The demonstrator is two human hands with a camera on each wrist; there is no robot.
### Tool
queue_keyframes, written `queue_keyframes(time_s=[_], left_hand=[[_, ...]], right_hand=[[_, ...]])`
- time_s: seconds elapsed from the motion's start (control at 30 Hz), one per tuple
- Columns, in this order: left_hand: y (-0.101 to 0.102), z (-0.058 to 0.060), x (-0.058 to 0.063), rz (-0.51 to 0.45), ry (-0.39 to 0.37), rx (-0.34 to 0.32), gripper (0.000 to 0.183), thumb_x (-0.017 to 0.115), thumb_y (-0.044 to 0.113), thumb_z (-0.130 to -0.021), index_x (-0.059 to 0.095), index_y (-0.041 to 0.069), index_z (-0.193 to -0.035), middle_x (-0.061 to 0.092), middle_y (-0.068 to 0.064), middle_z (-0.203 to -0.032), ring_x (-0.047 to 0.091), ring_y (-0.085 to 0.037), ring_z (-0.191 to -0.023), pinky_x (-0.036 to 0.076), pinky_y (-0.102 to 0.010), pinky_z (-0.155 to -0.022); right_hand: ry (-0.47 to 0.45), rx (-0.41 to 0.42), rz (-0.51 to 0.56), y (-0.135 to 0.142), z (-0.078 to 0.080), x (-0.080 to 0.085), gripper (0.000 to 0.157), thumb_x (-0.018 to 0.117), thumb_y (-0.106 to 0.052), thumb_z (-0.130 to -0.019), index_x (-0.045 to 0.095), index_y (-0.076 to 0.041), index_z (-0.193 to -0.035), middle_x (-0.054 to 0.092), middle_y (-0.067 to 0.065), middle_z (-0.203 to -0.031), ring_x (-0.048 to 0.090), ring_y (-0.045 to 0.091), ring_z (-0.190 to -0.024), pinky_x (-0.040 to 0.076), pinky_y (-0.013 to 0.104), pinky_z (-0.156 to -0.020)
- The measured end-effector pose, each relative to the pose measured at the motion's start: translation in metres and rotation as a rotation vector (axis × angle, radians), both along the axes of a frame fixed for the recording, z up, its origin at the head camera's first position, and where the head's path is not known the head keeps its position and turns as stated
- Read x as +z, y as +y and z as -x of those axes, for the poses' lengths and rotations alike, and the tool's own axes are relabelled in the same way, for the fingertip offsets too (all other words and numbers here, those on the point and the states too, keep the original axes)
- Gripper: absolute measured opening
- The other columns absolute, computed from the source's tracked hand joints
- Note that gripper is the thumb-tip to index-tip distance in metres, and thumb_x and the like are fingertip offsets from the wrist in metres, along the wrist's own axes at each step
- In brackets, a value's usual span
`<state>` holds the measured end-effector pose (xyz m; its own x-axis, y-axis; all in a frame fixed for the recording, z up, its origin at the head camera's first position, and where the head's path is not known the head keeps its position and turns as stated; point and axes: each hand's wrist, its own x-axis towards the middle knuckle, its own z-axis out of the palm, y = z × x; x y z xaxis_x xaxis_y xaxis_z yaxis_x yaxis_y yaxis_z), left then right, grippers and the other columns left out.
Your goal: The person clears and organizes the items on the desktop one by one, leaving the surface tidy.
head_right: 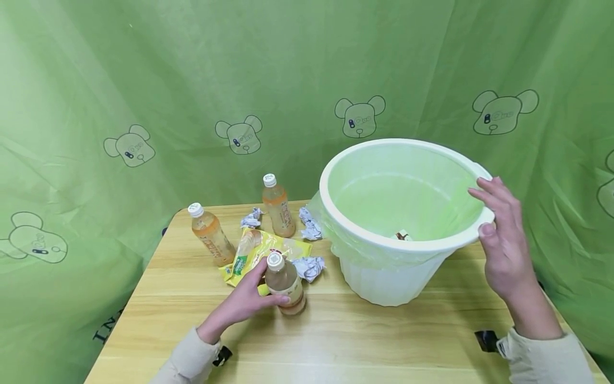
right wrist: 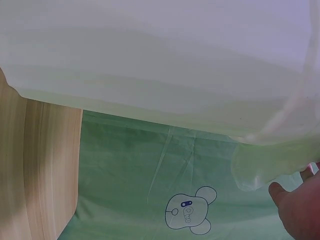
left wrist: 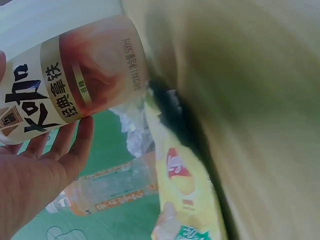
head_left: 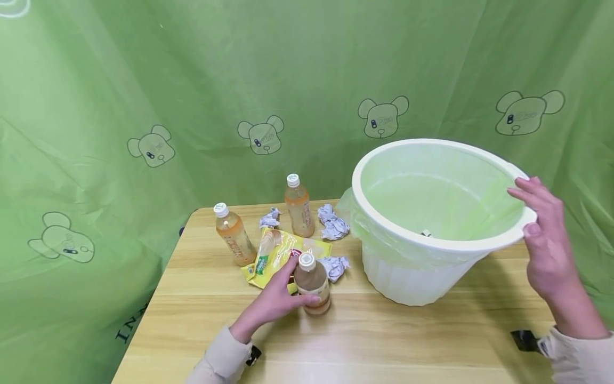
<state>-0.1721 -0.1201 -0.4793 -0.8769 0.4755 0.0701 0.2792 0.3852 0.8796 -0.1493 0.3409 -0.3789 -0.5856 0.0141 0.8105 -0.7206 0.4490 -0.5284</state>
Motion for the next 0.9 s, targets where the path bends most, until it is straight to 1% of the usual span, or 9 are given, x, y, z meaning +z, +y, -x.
queue_keyframes(time_s=[0.17,0.27,0.37,0.53,0.7,0.77,0.9], left_hand=[[0.001,0.004,0.013,0.0,0.037,0.016,0.079,0.089,0.039,-0.081,0.046,0.025,-0.146,0.06,0.004,-0.138,0.059,-0.017,-0.129,0.048,-0.045,-0.114],[0.003,0.007,0.022,-0.015,0.059,0.018,0.077,0.089,0.037,-0.082,0.047,0.024,-0.145,0.062,0.004,-0.135,0.062,-0.016,-0.124,0.053,-0.044,-0.108],[0.006,0.012,0.032,-0.049,0.084,0.01,0.077,0.089,0.032,-0.083,0.047,0.022,-0.146,0.063,0.001,-0.135,0.064,-0.018,-0.122,0.054,-0.044,-0.106],[0.011,0.019,0.051,-0.099,0.15,-0.003,0.082,0.089,0.024,-0.083,0.043,0.017,-0.151,0.062,-0.003,-0.14,0.063,-0.021,-0.125,0.054,-0.046,-0.108],[0.015,0.026,0.076,-0.124,0.218,-0.01,0.08,0.088,0.021,-0.084,0.044,0.02,-0.15,0.062,-0.003,-0.137,0.064,-0.022,-0.122,0.056,-0.046,-0.104],[0.017,0.029,0.088,-0.13,0.245,-0.007,0.08,0.088,0.02,-0.084,0.044,0.022,-0.151,0.062,-0.003,-0.138,0.063,-0.023,-0.123,0.055,-0.046,-0.104],[0.019,0.034,0.109,-0.138,0.283,0.02,0.085,0.089,0.019,-0.082,0.043,0.024,-0.153,0.058,-0.002,-0.142,0.06,-0.022,-0.127,0.052,-0.046,-0.109]], right_hand=[[0.005,0.0,-0.002,-0.001,0.0,0.0,0.05,0.039,-0.023,-0.108,0.049,0.013,-0.141,0.044,0.0,-0.159,0.027,0.02,-0.155,0.004,0.038,-0.132],[0.005,-0.002,-0.001,-0.001,0.0,0.0,0.05,0.039,-0.024,-0.108,0.049,0.013,-0.141,0.044,0.0,-0.159,0.027,0.02,-0.155,0.004,0.039,-0.132],[0.004,-0.003,0.0,-0.001,0.001,0.0,0.05,0.039,-0.024,-0.108,0.049,0.013,-0.141,0.043,0.0,-0.159,0.027,0.02,-0.155,0.004,0.039,-0.132],[0.002,-0.003,0.003,-0.001,0.001,-0.001,0.05,0.039,-0.023,-0.108,0.049,0.013,-0.141,0.043,0.0,-0.159,0.027,0.021,-0.155,0.004,0.039,-0.132],[-0.003,0.002,0.007,0.0,0.001,-0.001,0.05,0.04,-0.024,-0.108,0.049,0.012,-0.141,0.043,0.0,-0.159,0.027,0.021,-0.155,0.003,0.039,-0.132],[-0.004,0.0,0.009,0.001,0.001,-0.001,0.051,0.04,-0.024,-0.108,0.05,0.012,-0.142,0.043,0.0,-0.159,0.027,0.021,-0.155,0.003,0.039,-0.132],[-0.004,0.0,0.012,0.0,0.001,-0.001,0.051,0.04,-0.025,-0.108,0.05,0.011,-0.142,0.043,0.0,-0.159,0.027,0.02,-0.155,0.004,0.038,-0.132]])
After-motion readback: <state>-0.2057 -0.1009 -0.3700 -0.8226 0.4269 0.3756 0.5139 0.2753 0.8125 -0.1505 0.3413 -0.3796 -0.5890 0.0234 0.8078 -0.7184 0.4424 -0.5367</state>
